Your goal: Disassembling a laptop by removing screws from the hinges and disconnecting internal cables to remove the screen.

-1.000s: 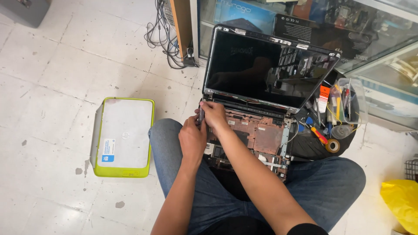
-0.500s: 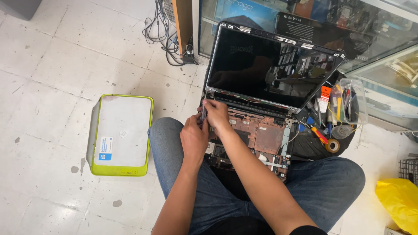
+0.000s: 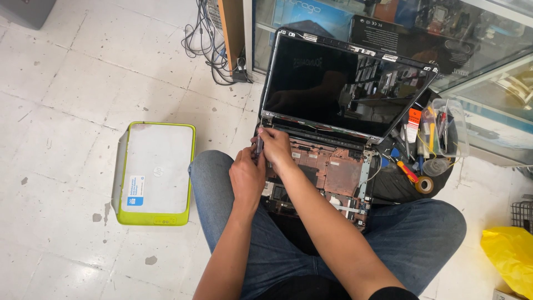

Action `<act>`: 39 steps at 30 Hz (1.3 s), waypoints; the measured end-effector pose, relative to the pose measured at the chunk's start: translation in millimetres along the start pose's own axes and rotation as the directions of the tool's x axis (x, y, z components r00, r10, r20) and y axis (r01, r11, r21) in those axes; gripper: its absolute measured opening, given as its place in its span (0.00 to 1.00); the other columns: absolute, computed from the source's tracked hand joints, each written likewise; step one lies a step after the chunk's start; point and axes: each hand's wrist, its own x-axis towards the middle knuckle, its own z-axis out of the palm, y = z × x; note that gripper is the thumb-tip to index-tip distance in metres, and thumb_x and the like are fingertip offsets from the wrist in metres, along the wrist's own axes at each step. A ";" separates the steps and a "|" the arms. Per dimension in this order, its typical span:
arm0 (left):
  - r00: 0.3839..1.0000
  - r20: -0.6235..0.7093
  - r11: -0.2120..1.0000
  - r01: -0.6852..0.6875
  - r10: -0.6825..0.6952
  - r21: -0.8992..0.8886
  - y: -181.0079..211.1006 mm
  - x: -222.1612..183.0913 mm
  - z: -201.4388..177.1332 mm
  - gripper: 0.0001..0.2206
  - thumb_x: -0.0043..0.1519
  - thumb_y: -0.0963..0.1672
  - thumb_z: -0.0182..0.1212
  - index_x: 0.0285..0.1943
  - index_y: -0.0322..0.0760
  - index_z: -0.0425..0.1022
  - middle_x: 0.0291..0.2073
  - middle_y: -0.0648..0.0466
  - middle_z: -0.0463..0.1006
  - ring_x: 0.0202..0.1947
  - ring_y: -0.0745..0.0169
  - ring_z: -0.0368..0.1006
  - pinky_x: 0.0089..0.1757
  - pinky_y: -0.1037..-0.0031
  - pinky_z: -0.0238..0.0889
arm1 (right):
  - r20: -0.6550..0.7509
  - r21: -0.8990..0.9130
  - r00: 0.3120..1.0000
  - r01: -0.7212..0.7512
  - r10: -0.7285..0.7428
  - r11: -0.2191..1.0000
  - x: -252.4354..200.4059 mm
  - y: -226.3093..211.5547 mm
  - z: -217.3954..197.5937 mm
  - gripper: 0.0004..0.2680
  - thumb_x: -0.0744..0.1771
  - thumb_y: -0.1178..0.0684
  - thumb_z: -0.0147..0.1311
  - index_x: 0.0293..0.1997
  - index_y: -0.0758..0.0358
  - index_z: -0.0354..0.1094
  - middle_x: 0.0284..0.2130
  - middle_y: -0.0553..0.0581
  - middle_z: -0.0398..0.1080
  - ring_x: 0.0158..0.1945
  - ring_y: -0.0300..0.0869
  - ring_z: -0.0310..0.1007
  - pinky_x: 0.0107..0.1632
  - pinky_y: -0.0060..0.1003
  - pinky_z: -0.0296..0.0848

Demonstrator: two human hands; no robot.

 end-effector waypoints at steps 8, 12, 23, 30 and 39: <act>1.000 0.003 1.000 -0.005 0.006 -0.015 5.3 -0.2 -5.0 0.12 0.67 0.46 0.63 0.51 0.32 0.78 0.31 0.49 0.77 0.31 0.47 0.81 0.32 0.61 0.76 | 0.002 -0.082 1.000 -0.030 0.030 0.996 9.2 9.2 2.7 0.10 0.66 0.39 0.55 0.45 0.40 0.81 0.36 0.45 0.82 0.50 0.46 0.80 0.54 0.37 0.74; 1.000 -0.021 1.000 0.001 -0.002 -0.031 7.0 1.2 -5.9 0.11 0.67 0.46 0.63 0.50 0.31 0.79 0.30 0.49 0.78 0.30 0.49 0.81 0.30 0.63 0.75 | 0.010 -0.022 0.999 -0.044 0.044 0.999 16.4 16.3 3.8 0.10 0.66 0.39 0.56 0.45 0.42 0.81 0.33 0.46 0.82 0.46 0.43 0.81 0.50 0.35 0.76; 0.993 -0.118 0.992 0.010 -0.025 -0.123 12.5 7.4 -8.0 0.14 0.66 0.46 0.65 0.49 0.28 0.82 0.27 0.44 0.83 0.27 0.49 0.82 0.26 0.66 0.75 | 0.320 0.661 0.929 -0.359 0.186 0.659 39.1 52.2 0.4 0.10 0.66 0.54 0.59 0.52 0.59 0.78 0.41 0.63 0.80 0.41 0.51 0.82 0.45 0.42 0.80; 0.977 -0.182 0.990 -0.126 0.113 -0.061 6.9 -3.4 -10.1 0.11 0.63 0.42 0.68 0.53 0.32 0.80 0.33 0.50 0.78 0.30 0.52 0.81 0.29 0.69 0.77 | 0.387 0.676 0.904 -0.412 0.182 0.611 57.4 68.2 3.9 0.09 0.66 0.53 0.61 0.51 0.57 0.78 0.39 0.59 0.79 0.41 0.49 0.81 0.42 0.35 0.76; 0.954 -0.278 0.993 -0.106 0.116 0.049 -15.5 2.7 17.5 0.11 0.63 0.49 0.69 0.41 0.38 0.84 0.24 0.55 0.76 0.24 0.56 0.79 0.25 0.69 0.72 | 0.461 0.686 0.868 -0.481 0.185 0.546 63.2 83.8 9.3 0.12 0.68 0.45 0.59 0.53 0.57 0.76 0.49 0.60 0.78 0.45 0.47 0.80 0.49 0.49 0.80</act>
